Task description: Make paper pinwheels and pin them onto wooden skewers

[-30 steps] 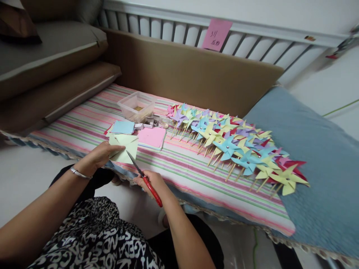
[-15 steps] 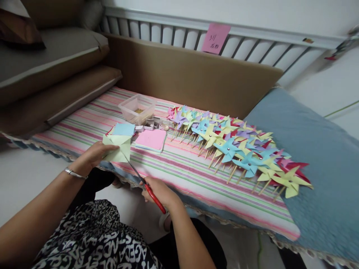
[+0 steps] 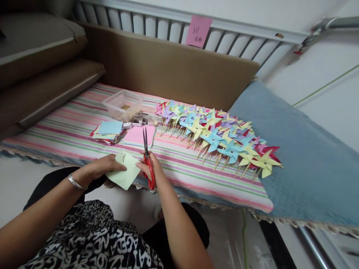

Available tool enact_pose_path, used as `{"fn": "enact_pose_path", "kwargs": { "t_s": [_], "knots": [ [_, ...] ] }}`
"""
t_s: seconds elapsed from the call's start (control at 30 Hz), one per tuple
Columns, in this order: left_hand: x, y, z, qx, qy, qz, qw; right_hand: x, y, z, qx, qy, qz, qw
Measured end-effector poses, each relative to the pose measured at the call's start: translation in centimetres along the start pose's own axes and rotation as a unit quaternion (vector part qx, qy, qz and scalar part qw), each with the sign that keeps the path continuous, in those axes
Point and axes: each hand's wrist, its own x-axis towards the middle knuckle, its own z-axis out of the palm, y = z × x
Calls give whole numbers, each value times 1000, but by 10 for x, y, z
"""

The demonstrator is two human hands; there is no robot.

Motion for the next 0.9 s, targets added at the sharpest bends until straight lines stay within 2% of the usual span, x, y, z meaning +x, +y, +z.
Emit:
{"fn": "enact_pose_path", "kwargs": {
  "t_s": [0.1,0.2,0.27,0.37,0.5,0.67,0.77,0.9],
  "knots": [
    [1,1,5,56,-21,-11,998,0,-4,4,-30,-4,2,1000],
    [4,3,-2,58,-29,-3,998,2,-5,5,-43,9,-3,999],
    [6,1,-9,25,-46,6,999,4,-3,4,-15,29,-18,999],
    [12,-7,-12,-92,-57,32,994,9,3,4,38,82,-36,995],
    [17,-24,9,-255,-18,81,963,13,9,9,71,149,-45,985],
    [18,-31,40,-305,67,97,945,13,11,21,62,150,-51,985],
    [20,-28,39,-300,111,107,941,13,12,24,52,131,-51,989],
    [23,-26,25,-293,140,124,938,11,9,21,60,120,-13,991]
  ]
}}
